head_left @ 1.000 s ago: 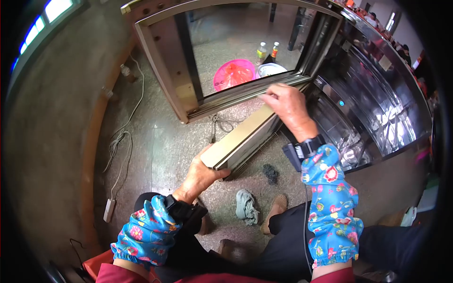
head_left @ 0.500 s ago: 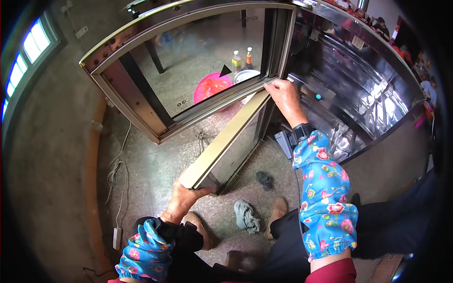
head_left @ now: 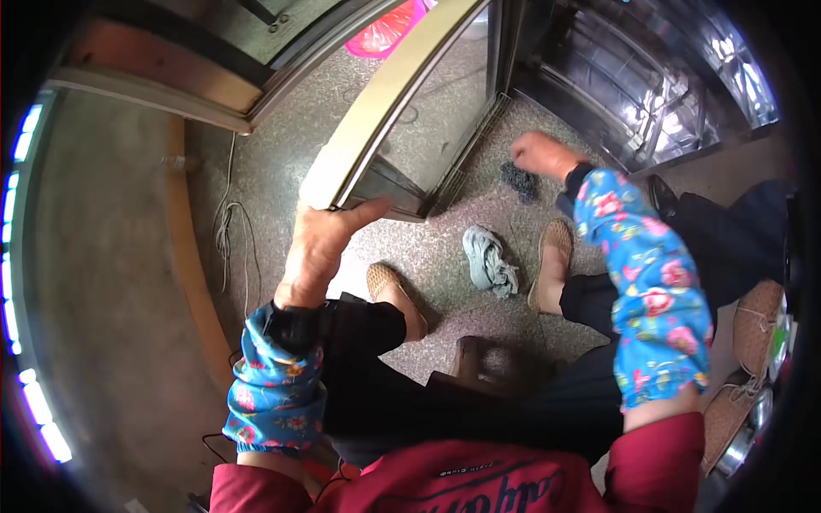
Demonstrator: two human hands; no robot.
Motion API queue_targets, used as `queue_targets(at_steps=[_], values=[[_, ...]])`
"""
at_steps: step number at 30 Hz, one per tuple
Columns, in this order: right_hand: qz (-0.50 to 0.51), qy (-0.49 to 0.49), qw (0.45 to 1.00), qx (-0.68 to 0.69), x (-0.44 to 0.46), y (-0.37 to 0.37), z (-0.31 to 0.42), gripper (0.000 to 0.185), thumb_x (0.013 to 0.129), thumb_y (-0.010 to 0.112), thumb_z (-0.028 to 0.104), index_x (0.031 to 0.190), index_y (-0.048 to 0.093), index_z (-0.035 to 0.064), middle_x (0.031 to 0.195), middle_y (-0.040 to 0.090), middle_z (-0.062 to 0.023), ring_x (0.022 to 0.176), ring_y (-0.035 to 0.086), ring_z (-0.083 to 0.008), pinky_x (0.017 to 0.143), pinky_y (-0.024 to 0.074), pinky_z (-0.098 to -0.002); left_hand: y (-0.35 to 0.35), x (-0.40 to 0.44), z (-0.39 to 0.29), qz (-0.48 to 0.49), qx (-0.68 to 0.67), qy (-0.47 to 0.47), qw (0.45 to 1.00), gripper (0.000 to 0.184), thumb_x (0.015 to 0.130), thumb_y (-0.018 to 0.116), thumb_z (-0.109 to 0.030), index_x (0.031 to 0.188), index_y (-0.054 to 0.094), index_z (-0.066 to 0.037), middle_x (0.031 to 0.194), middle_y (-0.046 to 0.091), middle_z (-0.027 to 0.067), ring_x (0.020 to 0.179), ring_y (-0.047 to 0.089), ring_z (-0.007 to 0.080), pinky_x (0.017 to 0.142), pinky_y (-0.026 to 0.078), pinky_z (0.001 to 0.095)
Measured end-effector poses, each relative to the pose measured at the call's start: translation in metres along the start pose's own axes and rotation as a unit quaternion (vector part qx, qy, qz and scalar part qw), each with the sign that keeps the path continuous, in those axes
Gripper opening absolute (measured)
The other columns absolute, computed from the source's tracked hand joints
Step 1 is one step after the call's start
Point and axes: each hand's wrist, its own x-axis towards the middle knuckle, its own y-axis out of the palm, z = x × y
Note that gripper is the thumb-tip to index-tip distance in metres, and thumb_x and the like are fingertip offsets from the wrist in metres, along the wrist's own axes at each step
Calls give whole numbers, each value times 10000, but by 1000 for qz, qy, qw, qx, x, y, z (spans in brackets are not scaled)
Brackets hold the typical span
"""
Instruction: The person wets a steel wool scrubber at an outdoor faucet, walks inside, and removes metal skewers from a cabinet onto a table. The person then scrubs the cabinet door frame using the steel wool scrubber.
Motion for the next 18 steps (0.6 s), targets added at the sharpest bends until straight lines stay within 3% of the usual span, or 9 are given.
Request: queue_targets(at_steps=[3, 6, 7, 9, 10, 12, 14, 17, 18], values=[[23, 130, 991, 6, -22, 73, -11, 103, 707, 609, 144, 733, 678, 73, 698, 642, -139, 684, 644, -292, 651, 499, -370, -2, 0, -4, -9, 25, -28, 999, 387, 708, 737, -26, 1066, 595, 9, 937, 635, 41, 848, 575, 135, 777, 468, 279], [46, 145, 985, 75, -47, 153, -39, 116, 694, 643, 183, 729, 677, 77, 696, 643, -136, 671, 643, -279, 636, 497, -372, 4, 1, -9, -26, 47, -50, 997, 364, 717, 731, -36, 1052, 595, 6, 906, 632, 51, 820, 580, 146, 756, 469, 284], [71, 123, 983, 115, -58, 160, -22, 179, 683, 687, 254, 732, 676, 81, 705, 649, -129, 668, 640, -261, 631, 497, -372, 4, 0, -7, -22, 36, -49, 998, 367, 718, 732, -40, 1055, 593, 5, 909, 630, 53, 819, 578, 149, 756, 468, 284], [103, 243, 948, 176, -80, 165, 27, 242, 687, 671, 308, 739, 648, 73, 770, 639, -154, 769, 627, -341, 712, 501, -447, 4, -2, -4, -18, 27, -44, 998, 371, 719, 733, -44, 1057, 590, 4, 912, 628, 54, 818, 577, 152, 757, 467, 285], [79, 192, 969, 136, -87, 193, 27, 372, 675, 709, 380, 858, 632, 65, 844, 628, -180, 827, 609, -358, 758, 493, -456, 3, -2, -4, -29, 55, -57, 996, 374, 722, 732, -46, 1064, 589, 5, 922, 628, 57, 823, 576, 155, 759, 467, 286], [-15, 199, 978, 59, -96, 220, 52, 458, 705, 688, 388, 1001, 594, 51, 977, 608, -219, 924, 589, -382, 793, 480, -465, 3, -2, -9, -39, 84, -70, 993, 394, 729, 732, -63, 1088, 584, 7, 951, 628, 60, 844, 575, 160, 768, 465, 290], [-110, 210, 971, 35, -96, 238, 63, 357, 728, 661, 367, 937, 624, 80, 921, 625, -191, 877, 602, -368, 745, 483, -463, 4, -3, -11, -33, 72, -74, 994, 387, 731, 733, -62, 1085, 591, 7, 948, 635, 61, 847, 578, 159, 775, 463, 290], [-20, 261, 953, 156, -82, 228, 36, 234, 753, 628, 328, 835, 637, 110, 828, 628, -148, 798, 607, -364, 678, 480, -461, 5, -3, -10, -37, 57, -79, 995, 366, 732, 732, -61, 1068, 604, 6, 941, 644, 61, 851, 582, 158, 783, 463, 290], [-152, 256, 946, 131, -78, 217, 30, 152, 761, 616, 271, 755, 627, 120, 754, 613, -123, 734, 598, -370, 629, 465, -468, 4, -3, -10, -37, 58, -80, 994, 366, 732, 732, -61, 1068, 604, 6, 941, 644, 61, 851, 582, 158, 783, 463, 290]])
